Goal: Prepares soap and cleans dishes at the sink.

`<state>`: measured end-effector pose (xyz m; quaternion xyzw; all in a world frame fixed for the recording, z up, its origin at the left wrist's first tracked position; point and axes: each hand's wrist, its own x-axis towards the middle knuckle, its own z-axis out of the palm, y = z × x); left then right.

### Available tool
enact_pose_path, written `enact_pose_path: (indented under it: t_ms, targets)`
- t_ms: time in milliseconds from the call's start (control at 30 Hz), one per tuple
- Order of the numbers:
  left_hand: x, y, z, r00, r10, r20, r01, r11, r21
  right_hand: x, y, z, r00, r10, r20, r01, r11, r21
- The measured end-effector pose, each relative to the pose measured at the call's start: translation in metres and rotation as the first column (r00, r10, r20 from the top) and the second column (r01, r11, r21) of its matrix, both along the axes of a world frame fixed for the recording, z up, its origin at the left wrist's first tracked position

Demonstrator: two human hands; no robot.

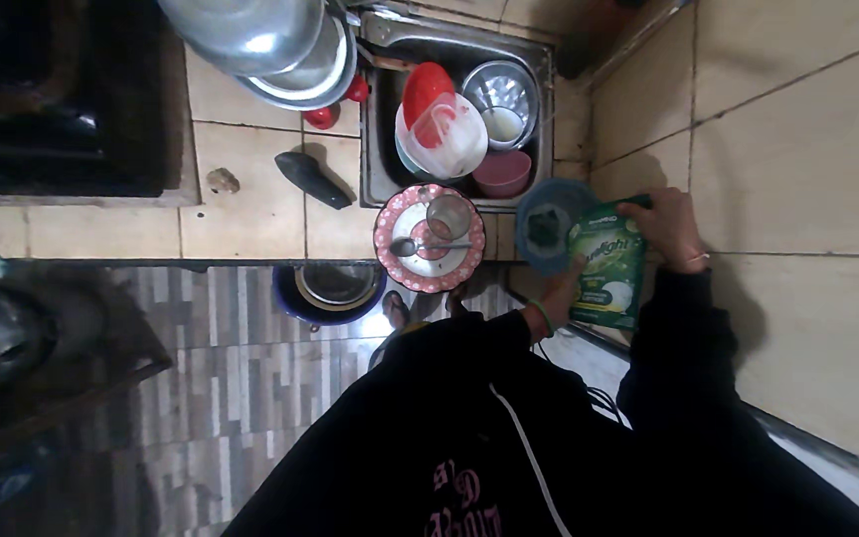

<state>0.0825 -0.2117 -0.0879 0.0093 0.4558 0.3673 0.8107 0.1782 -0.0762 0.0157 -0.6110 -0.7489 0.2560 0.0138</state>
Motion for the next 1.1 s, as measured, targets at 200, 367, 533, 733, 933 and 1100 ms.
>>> enact_pose_path:
  t_ms: [200,367,533,733,933,1100]
  targets:
    - [0.0,0.002,0.001,1.0,-0.004,-0.02,0.004,1.0,-0.01,0.0,0.002,-0.003,1.0,0.007,0.026,-0.007,1.0,0.003]
    - [0.001,0.002,0.002,0.999,-0.017,-0.049,0.017,1.0,0.001,0.0,0.001,-0.003,0.999,0.011,0.038,-0.011,1.0,0.016]
    - [0.003,0.002,-0.001,0.997,-0.026,-0.068,0.027,0.999,0.02,-0.001,0.002,-0.002,0.998,0.006,0.061,-0.006,1.0,-0.004]
    - [-0.001,0.004,0.008,0.994,-0.049,-0.099,0.049,0.999,0.003,-0.001,0.001,0.0,0.999,-0.015,0.048,0.015,1.0,-0.008]
    - [-0.013,0.004,0.004,0.966,-0.112,-0.233,0.144,0.981,0.128,0.016,-0.022,0.011,0.998,-0.043,0.039,0.04,0.996,0.075]
    - [-0.032,0.009,-0.003,0.949,-0.073,-0.307,0.171,0.936,0.307,0.027,-0.061,0.021,0.96,-0.108,-0.26,0.189,0.931,0.311]
